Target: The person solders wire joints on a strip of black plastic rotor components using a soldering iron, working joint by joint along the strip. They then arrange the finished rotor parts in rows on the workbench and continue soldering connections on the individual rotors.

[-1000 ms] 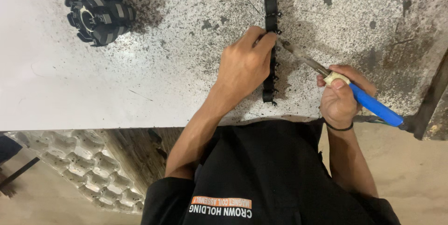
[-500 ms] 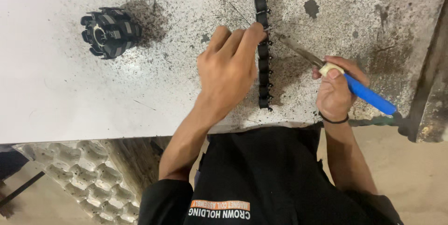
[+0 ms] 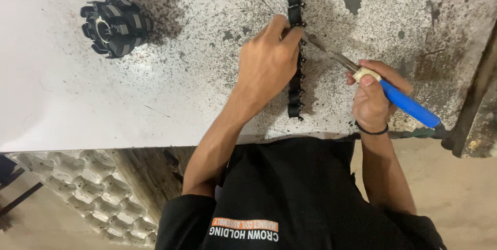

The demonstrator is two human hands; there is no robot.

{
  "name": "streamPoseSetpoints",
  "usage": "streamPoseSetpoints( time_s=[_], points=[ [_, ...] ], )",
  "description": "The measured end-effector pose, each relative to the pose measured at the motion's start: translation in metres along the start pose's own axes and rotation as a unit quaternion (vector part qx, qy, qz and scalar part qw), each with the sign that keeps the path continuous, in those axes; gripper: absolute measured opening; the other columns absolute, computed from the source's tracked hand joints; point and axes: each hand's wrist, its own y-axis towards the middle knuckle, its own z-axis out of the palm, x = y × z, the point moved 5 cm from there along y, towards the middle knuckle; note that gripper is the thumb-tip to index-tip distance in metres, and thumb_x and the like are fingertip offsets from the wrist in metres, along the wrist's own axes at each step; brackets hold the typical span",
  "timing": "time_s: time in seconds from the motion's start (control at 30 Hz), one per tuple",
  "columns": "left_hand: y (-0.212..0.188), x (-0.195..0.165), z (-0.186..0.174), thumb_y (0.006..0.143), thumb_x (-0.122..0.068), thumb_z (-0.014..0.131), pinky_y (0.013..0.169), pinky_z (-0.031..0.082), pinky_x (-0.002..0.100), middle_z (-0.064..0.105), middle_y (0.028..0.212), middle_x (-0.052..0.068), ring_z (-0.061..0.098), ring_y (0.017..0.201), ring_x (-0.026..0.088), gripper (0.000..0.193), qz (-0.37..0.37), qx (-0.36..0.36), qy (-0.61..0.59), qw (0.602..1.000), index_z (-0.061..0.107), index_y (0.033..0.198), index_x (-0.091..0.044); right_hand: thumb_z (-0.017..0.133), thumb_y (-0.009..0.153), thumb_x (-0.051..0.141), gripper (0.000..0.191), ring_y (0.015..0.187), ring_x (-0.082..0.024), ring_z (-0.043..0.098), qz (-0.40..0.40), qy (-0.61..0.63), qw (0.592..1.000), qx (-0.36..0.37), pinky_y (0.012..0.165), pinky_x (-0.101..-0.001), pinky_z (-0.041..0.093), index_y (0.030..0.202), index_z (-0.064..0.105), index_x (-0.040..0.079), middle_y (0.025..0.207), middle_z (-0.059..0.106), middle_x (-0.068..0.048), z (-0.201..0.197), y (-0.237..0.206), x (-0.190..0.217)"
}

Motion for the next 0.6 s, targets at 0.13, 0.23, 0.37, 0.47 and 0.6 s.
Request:
streamPoseSetpoints(
  time_s=[0.13, 0.23, 0.37, 0.47, 0.6],
  points=[
    [0.002, 0.003, 0.008, 0.092, -0.002, 0.071, 0.047, 0.053, 0.026, 0.063, 0.095, 0.01, 0.068, 0.067, 0.018, 0.013, -0.008, 0.025, -0.012, 1.0, 0.076, 0.104, 0.0, 0.075, 0.099, 0.012, 0.031, 0.077, -0.025, 0.07, -0.002, 0.012, 1.0, 0.025, 0.071, -0.0355, 0.058, 0.118, 0.07, -0.013, 0.095, 0.071, -0.019, 0.002, 0.004, 0.003],
    [0.001, 0.001, 0.005, 0.094, -0.002, 0.071, 0.046, 0.053, 0.026, 0.064, 0.099, 0.01, 0.066, 0.063, 0.016, 0.013, -0.011, 0.02, -0.032, 0.999, 0.076, 0.105, 0.002, 0.075, 0.101, 0.012, 0.03, 0.079, -0.025, 0.07, 0.002, 0.009, 1.0, 0.021, 0.072, -0.0356, 0.058, 0.118, 0.07, -0.012, 0.097, 0.07, -0.019, 0.003, 0.004, 0.004],
    [-0.004, -0.001, -0.003, 0.093, 0.0, 0.069, 0.047, 0.053, 0.026, 0.064, 0.098, 0.011, 0.066, 0.062, 0.016, 0.017, -0.017, 0.009, -0.046, 0.999, 0.076, 0.109, 0.0, 0.075, 0.101, 0.011, 0.03, 0.078, -0.025, 0.069, 0.007, 0.008, 1.0, 0.011, 0.072, -0.0358, 0.058, 0.118, 0.069, -0.013, 0.094, 0.069, -0.018, 0.003, 0.002, 0.004],
    [-0.005, 0.001, -0.003, 0.095, 0.001, 0.068, 0.044, 0.052, 0.027, 0.065, 0.097, 0.012, 0.066, 0.058, 0.016, 0.017, -0.031, 0.015, -0.055, 0.998, 0.078, 0.11, 0.0, 0.074, 0.101, 0.011, 0.029, 0.077, -0.025, 0.069, 0.003, 0.009, 1.0, 0.013, 0.071, -0.0355, 0.057, 0.117, 0.069, -0.013, 0.093, 0.069, -0.017, 0.004, 0.002, 0.005],
    [-0.006, 0.002, -0.002, 0.097, 0.001, 0.067, 0.051, 0.057, 0.027, 0.065, 0.101, 0.01, 0.07, 0.067, 0.018, 0.017, -0.029, -0.002, -0.079, 0.996, 0.076, 0.112, -0.001, 0.073, 0.101, 0.01, 0.029, 0.076, -0.025, 0.069, 0.007, -0.002, 1.0, 0.014, 0.071, -0.0354, 0.057, 0.117, 0.069, -0.013, 0.092, 0.069, -0.018, 0.005, 0.002, 0.005]
  ],
)
